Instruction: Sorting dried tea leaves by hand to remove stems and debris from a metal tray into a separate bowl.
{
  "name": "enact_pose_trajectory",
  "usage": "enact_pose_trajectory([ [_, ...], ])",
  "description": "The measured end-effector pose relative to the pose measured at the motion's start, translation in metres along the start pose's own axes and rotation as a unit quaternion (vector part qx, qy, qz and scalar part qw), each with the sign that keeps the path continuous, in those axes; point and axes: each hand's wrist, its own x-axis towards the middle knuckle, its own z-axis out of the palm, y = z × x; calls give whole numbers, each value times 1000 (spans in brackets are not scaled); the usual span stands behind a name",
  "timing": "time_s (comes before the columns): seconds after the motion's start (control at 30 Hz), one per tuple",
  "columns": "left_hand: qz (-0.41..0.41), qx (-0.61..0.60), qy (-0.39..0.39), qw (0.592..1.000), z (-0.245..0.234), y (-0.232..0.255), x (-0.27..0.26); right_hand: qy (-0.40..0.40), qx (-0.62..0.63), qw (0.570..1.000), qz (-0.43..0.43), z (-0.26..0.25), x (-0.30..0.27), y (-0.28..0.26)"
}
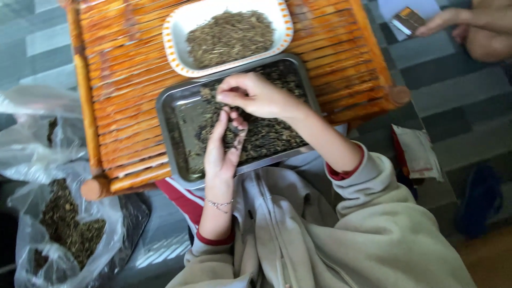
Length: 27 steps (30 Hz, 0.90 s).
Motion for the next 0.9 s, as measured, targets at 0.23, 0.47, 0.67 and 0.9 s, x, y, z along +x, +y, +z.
enact_pose_trajectory([
  [0.23,20,2,-38,999,9,2,-10,21,-27,999,1,8,-6,0],
  [0.47,13,-4,-52,999,7,5,-9,21,-77,996,-36,7,-4,-15],
  [0.67,7,-13,-34,999,1,7,-8,41,-152,982,-100,4,11,2],
  [0.9,-17,-90,-20,996,8,11,-8,126,-220,953,-164,-21,47,16],
])
